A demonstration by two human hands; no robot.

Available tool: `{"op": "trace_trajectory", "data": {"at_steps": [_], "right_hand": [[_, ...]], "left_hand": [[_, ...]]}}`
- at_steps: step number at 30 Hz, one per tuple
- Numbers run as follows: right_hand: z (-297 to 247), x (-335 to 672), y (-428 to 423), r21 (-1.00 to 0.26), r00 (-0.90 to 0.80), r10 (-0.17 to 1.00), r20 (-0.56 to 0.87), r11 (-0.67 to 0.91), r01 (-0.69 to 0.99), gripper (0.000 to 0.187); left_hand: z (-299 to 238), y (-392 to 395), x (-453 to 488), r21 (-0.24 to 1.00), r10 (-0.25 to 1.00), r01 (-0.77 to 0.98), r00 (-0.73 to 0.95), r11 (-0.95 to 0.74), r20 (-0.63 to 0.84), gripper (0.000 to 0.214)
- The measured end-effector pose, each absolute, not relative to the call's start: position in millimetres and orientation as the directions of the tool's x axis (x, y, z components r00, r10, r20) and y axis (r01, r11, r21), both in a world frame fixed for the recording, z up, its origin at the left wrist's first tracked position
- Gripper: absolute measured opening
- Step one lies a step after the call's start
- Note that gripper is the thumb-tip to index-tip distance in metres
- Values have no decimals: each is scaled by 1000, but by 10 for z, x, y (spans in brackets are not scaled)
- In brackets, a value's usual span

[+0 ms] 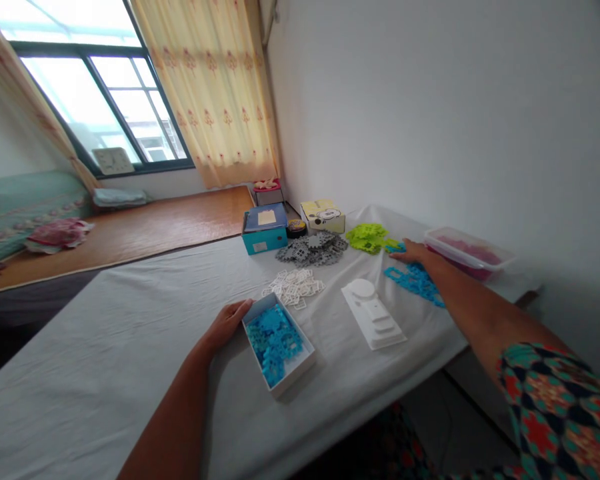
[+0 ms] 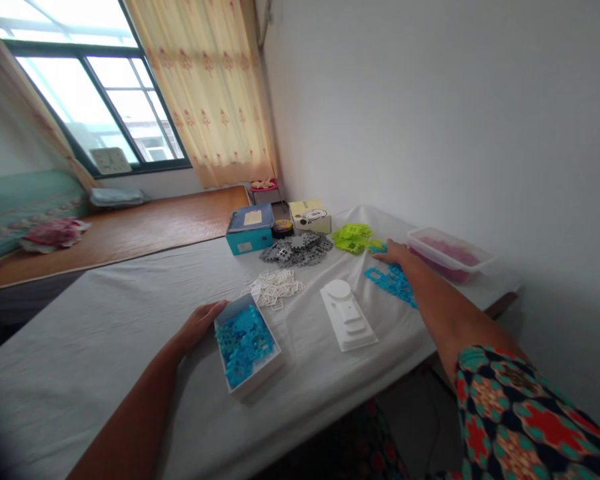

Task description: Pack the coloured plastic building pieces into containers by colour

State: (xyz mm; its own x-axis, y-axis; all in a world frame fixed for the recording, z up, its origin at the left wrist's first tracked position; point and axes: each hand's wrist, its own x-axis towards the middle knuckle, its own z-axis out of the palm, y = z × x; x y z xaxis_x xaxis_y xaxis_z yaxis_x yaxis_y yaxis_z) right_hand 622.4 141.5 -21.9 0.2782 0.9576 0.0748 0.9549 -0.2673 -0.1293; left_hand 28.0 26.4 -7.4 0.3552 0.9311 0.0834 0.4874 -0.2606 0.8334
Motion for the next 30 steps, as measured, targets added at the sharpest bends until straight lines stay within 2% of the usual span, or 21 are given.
{"op": "trace_trajectory", "data": {"at_steps": [3, 6, 11, 13, 15, 16, 18, 20, 22, 24, 26, 28, 30], "right_hand": [[-187, 6248, 1386, -43, 266, 964, -6, -266, 963, 59], [-126, 6284, 1279, -23, 249, 968, 4, -249, 968, 43], [53, 6283, 1076, -23, 316, 943, 101, -316, 949, 37], [176, 6094, 1028, -109, 390, 898, 203, -375, 920, 38], [307, 5705, 969, -299, 383, 885, 264, -302, 905, 37], [364, 5435, 917, -417, 309, 916, 257, -183, 890, 36], [447, 4796, 737, -634, -8, 977, 212, 144, 760, 35], [483, 4127, 464, -740, -341, 916, 212, 378, 556, 37], [479, 3548, 166, -740, -527, 813, 247, 510, 438, 38], [451, 3128, -71, -695, -605, 757, 248, 574, 434, 34], [415, 2871, -212, -578, -620, 739, 264, 636, 512, 29], [385, 2726, -274, -431, -611, 716, 337, 694, 576, 26], [362, 2636, -300, -313, -653, 634, 414, 773, 552, 31]], "left_hand": [[-83, 269, 278, 844, 934, 476, 349, -247, 77, 58], [-92, 269, 277, 858, 937, 458, 343, -232, 70, 57], [-108, 277, 270, 852, 940, 470, 333, -230, 70, 58], [-110, 271, 274, 844, 942, 482, 328, -235, 75, 60], [-112, 258, 284, 834, 941, 494, 326, -247, 85, 61], [-115, 252, 289, 828, 941, 501, 326, -252, 89, 62], [-127, 245, 297, 824, 937, 498, 332, -272, 108, 62], [-146, 247, 298, 815, 936, 505, 331, -285, 122, 62], [-168, 250, 294, 809, 937, 511, 325, -291, 132, 61], [-186, 253, 289, 806, 934, 509, 328, -301, 142, 60], [-202, 259, 284, 807, 929, 502, 340, -312, 148, 60], [-217, 272, 280, 809, 924, 493, 350, -321, 153, 60], [-233, 290, 276, 810, 920, 484, 357, -331, 162, 60]]}}
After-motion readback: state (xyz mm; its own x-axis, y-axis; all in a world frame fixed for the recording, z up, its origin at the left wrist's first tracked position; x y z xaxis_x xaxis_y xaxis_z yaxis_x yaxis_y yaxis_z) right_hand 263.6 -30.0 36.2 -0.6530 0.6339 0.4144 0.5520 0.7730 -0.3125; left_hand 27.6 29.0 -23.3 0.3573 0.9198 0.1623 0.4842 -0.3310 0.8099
